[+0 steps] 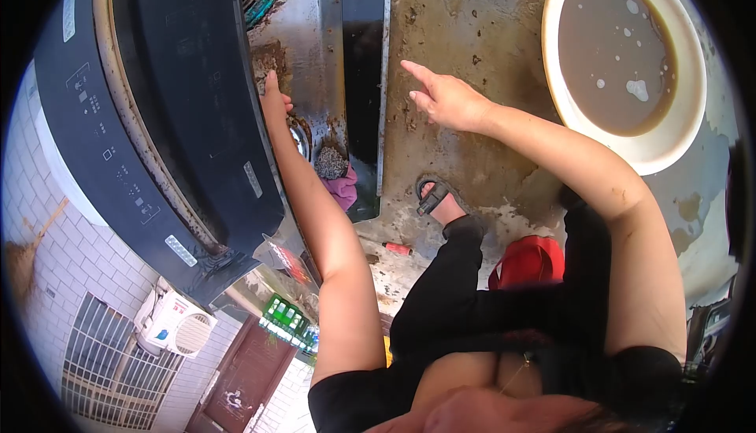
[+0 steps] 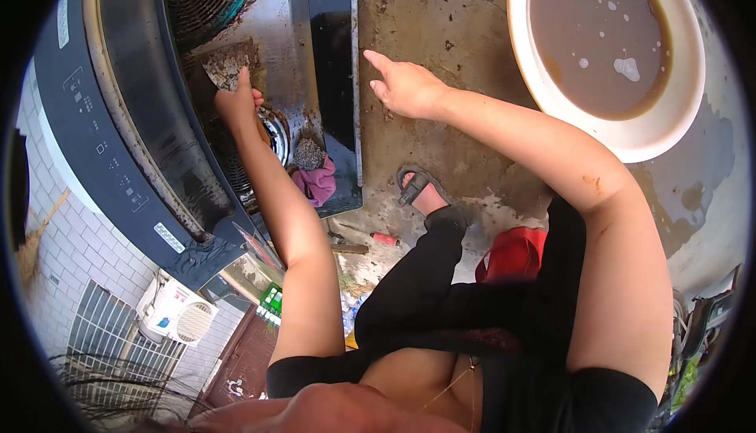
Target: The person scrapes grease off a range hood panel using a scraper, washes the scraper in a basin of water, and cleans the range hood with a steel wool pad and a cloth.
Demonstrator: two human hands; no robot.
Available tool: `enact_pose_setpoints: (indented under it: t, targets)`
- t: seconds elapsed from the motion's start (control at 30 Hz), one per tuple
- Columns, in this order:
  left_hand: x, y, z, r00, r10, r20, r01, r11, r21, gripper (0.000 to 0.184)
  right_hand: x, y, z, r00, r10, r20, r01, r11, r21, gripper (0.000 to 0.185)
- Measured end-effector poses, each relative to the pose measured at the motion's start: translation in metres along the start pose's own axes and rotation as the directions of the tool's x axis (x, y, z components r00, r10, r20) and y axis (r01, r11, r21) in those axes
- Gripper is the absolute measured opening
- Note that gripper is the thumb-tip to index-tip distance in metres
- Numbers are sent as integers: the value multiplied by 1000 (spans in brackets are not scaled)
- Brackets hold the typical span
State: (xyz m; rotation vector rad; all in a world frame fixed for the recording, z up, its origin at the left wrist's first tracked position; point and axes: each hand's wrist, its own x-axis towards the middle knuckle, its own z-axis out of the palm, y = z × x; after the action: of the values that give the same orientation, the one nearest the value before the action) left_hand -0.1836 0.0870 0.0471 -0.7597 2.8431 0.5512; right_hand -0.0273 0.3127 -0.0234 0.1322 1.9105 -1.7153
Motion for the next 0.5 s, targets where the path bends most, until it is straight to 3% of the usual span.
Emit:
enact_pose_setpoints:
  t: [0.07,0.13,0.23,0.33,0.37,0.5]
  targets:
    - [-10,10,12,998,49,50,-48,999,-18,41,-2,-5,-3,1000,15,22,-15,1000,2,53]
    - [-30,10,17,997,65,39,-53,964,-261,33,-4,-6,-4,1000,9,21,-9,1000,3,53]
    - [-39,-1,16,991,118,-69,-130,967,-221,28,-4,-4,-15,999,39,15,-39,999,-6,51]
    - [-49,-2,4,991,4,-132,-39,964,-264,27,-4,-3,-20,995,81,50,-81,997,0,51]
    - [-55,-7,-3,988,30,-152,-62,976,-211,26,-5,-1,-21,994,87,64,-88,996,13,51]
    - [-71,-44,-11,990,-110,89,139,884,-447,23,-9,-9,-24,984,137,114,-139,990,15,50]
